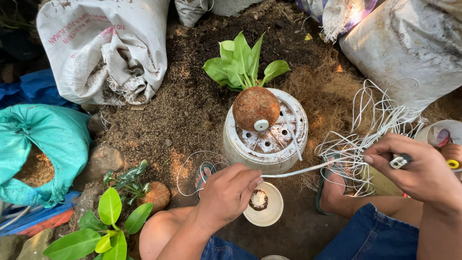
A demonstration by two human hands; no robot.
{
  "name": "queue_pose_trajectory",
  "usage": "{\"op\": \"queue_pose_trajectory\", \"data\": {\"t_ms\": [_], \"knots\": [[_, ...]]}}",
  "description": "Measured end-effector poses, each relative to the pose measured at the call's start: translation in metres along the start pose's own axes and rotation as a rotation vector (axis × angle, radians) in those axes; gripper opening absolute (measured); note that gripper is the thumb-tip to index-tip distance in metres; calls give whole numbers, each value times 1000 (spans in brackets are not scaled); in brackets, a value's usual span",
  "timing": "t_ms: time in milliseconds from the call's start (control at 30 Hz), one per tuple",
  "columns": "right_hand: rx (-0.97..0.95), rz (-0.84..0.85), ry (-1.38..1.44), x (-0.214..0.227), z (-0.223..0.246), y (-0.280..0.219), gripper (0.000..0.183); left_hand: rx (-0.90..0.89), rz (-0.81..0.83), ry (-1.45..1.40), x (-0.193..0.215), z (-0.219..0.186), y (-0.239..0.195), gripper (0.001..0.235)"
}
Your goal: The person assembles a small hydroponic system using a coconut shell, plastic tubing, and a white string. They cut the tubing with scissors, thread the string through the tubing, and insert the tubing into holes in the coconut shell placed on a perforated container.
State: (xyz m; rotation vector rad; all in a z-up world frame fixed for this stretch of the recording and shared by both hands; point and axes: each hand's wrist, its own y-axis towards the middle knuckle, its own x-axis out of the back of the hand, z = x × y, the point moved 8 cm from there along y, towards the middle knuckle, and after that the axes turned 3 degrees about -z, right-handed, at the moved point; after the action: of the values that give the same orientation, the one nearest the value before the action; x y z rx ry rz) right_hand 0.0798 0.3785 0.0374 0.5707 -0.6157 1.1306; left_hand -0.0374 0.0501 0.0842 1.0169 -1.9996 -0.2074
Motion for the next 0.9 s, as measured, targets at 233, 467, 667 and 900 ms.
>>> {"op": "queue_pose_trajectory", "data": {"t_ms": [233,467,667,900], "knots": [[21,285,306,-14,-7,1,9,666,437,-612,-47,51,-32,21],[205,422,734,-5,-9,-17,8,541,480,-787,-43,40,-39,19],[353,485,752,2,5,-24,9,544,517,-885,-33,32,-44,16],[393,605,665,3,8,-26,5,464,520,-873,-28,25,-41,13]]}}
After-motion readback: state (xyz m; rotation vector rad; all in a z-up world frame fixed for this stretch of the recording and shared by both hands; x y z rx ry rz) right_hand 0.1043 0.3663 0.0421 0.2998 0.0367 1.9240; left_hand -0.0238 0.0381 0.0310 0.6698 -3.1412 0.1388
